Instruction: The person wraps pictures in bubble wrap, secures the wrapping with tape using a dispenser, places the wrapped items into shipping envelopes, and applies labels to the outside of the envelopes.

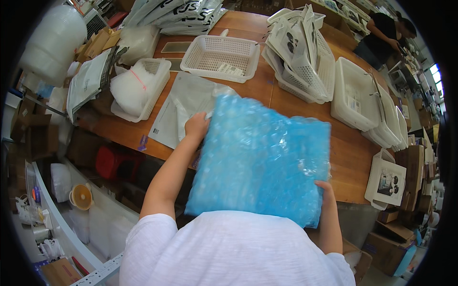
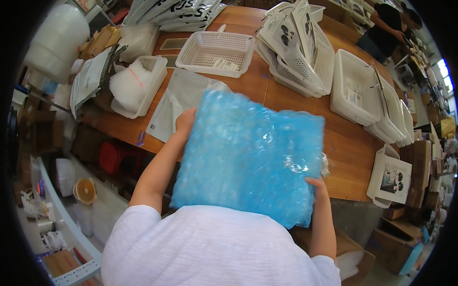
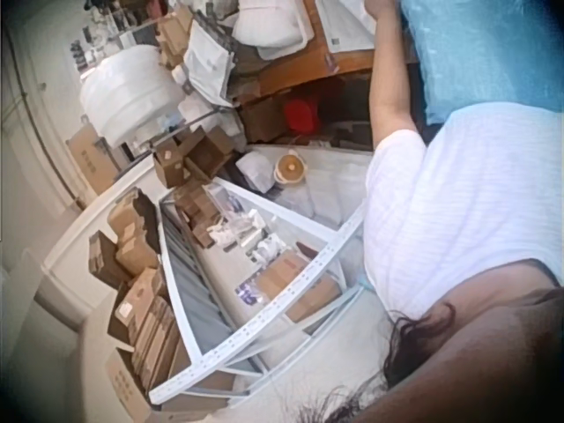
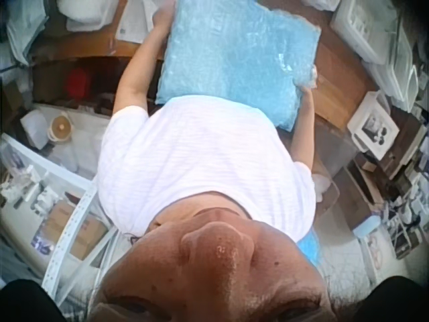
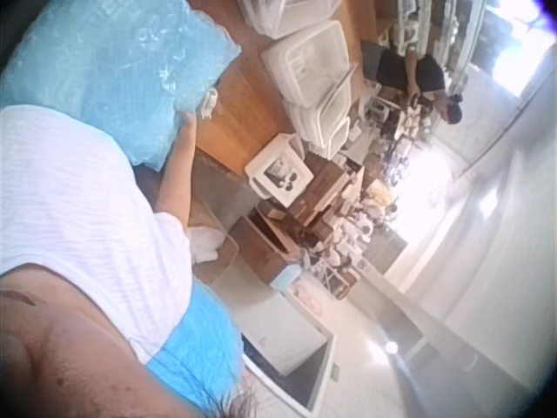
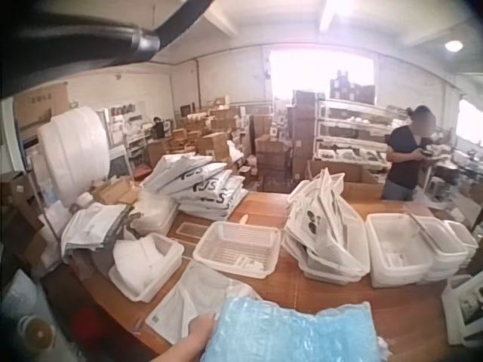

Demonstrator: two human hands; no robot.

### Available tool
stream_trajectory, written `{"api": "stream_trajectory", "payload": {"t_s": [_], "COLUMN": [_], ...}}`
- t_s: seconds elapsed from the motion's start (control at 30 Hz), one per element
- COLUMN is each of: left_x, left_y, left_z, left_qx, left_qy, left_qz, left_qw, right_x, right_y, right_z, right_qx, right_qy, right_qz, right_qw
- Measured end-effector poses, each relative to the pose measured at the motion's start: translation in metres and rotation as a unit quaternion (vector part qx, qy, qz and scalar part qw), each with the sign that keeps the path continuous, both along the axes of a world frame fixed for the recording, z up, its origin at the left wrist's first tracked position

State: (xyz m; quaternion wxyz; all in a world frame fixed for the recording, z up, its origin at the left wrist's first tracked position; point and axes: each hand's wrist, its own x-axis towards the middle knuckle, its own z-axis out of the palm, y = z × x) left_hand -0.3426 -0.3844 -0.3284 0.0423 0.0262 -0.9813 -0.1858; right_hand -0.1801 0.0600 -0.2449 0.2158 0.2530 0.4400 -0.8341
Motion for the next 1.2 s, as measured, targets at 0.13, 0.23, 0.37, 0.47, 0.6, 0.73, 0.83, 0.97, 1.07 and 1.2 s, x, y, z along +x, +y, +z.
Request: {"api": "stream_trajectory", "payload": {"t_s": [0.13, 0.23, 0.37, 0.47, 0.6, 0.73, 0.83, 0.97, 1.07, 1.2], "left_x": [-0.016, -0.011, -0.007, 0.005, 0.027, 0.048, 0.063, 0.084, 0.100, 0.121], "left_y": [0.010, 0.009, -0.019, -0.020, 0.007, 0.012, 0.006, -0.013, -0.027, -0.020], "left_z": [0.038, 0.041, 0.006, 0.007, 0.035, 0.040, 0.043, 0.030, 0.010, 0.011], "left_qx": [0.150, 0.192, 0.188, 0.210, 0.129, 0.078, 0.059, -0.025, -0.092, -0.031], "left_qy": [-0.137, -0.090, -0.026, -0.023, -0.066, -0.079, -0.070, -0.068, -0.072, -0.140], "left_qz": [0.050, 0.058, 0.068, 0.046, -0.055, -0.108, -0.099, -0.085, -0.052, 0.018], "left_qw": [0.978, 0.975, 0.979, 0.976, 0.988, 0.988, 0.991, 0.994, 0.992, 0.990], "right_x": [-0.011, -0.012, -0.016, -0.018, -0.025, -0.029, -0.025, -0.018, -0.015, -0.013], "right_y": [-0.017, -0.022, -0.023, -0.016, -0.017, -0.020, -0.018, -0.015, -0.021, -0.020], "right_z": [-0.018, -0.015, -0.006, -0.008, -0.016, -0.026, -0.032, -0.047, -0.041, -0.056], "right_qx": [0.028, 0.020, 0.060, 0.065, 0.049, -0.013, -0.016, -0.034, -0.057, -0.064], "right_qy": [-0.123, -0.167, -0.178, -0.161, -0.099, -0.043, -0.042, -0.057, -0.050, 0.005], "right_qz": [0.097, 0.097, 0.098, 0.092, 0.071, -0.009, -0.030, -0.055, -0.068, -0.063], "right_qw": [0.987, 0.981, 0.977, 0.981, 0.991, 0.999, 0.999, 0.996, 0.995, 0.996]}}
